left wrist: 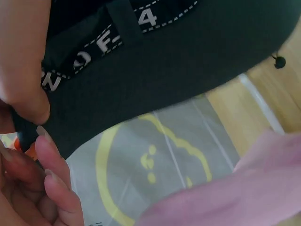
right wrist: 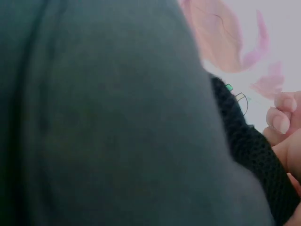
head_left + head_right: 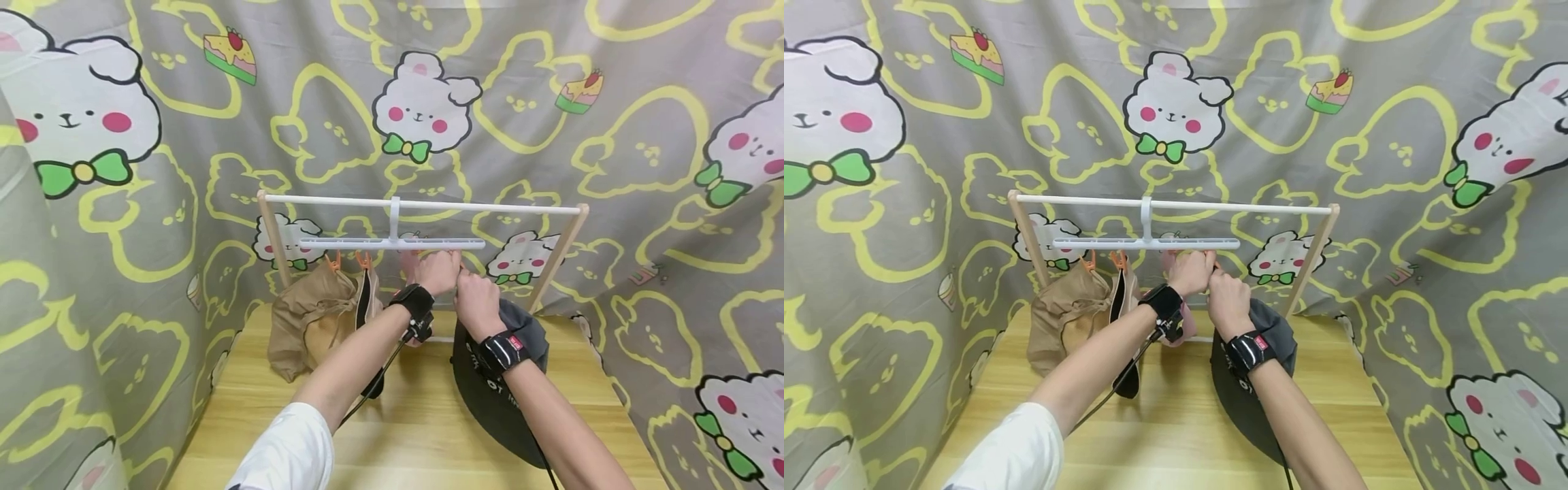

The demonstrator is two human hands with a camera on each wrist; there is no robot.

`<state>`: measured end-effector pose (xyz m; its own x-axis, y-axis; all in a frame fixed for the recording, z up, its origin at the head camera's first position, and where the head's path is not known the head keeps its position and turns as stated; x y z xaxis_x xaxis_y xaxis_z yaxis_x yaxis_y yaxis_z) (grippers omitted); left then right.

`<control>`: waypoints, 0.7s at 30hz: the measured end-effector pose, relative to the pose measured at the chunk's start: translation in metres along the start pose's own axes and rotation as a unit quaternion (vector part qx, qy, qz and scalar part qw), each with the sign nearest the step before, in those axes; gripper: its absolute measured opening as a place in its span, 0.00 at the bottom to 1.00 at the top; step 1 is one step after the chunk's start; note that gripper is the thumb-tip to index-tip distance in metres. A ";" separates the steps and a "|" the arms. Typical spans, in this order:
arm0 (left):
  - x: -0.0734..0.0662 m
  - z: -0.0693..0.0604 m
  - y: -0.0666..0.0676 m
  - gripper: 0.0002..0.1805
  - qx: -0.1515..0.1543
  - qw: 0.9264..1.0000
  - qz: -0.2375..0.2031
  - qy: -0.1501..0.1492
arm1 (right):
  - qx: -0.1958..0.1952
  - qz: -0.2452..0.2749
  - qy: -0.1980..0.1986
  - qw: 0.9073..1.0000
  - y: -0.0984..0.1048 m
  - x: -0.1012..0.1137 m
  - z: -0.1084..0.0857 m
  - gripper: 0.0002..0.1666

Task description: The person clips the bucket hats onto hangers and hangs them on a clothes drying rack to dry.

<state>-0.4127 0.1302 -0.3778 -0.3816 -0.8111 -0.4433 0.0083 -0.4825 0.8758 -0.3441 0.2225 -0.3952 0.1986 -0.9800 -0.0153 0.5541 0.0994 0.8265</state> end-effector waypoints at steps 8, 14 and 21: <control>0.000 -0.002 0.002 0.45 -0.005 0.996 -0.076 0.036 | -0.030 0.012 -0.002 0.999 0.001 0.001 0.000 0.05; 0.005 -0.006 0.009 0.45 -0.032 0.994 -0.092 0.043 | -0.039 0.059 -0.023 0.997 0.005 0.013 0.002 0.07; 0.010 -0.006 0.004 0.41 0.009 0.989 -0.136 0.056 | -0.019 0.083 -0.056 0.995 -0.002 0.016 -0.007 0.06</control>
<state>-0.4112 0.1187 -0.3800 -0.2631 -0.6842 -0.6802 -0.0977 -0.6825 0.7243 -0.3366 0.2077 -0.4008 0.2000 -0.9626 0.1830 0.5514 0.2650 0.7911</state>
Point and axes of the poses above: each hand's wrist, its own z-axis towards the middle knuckle, its own y-axis out of the back of the hand, x = y × z, the point moved 3 cm from there along z, towards the middle knuckle, and after that the axes turned 3 degrees about y, right-handed, at the moved point
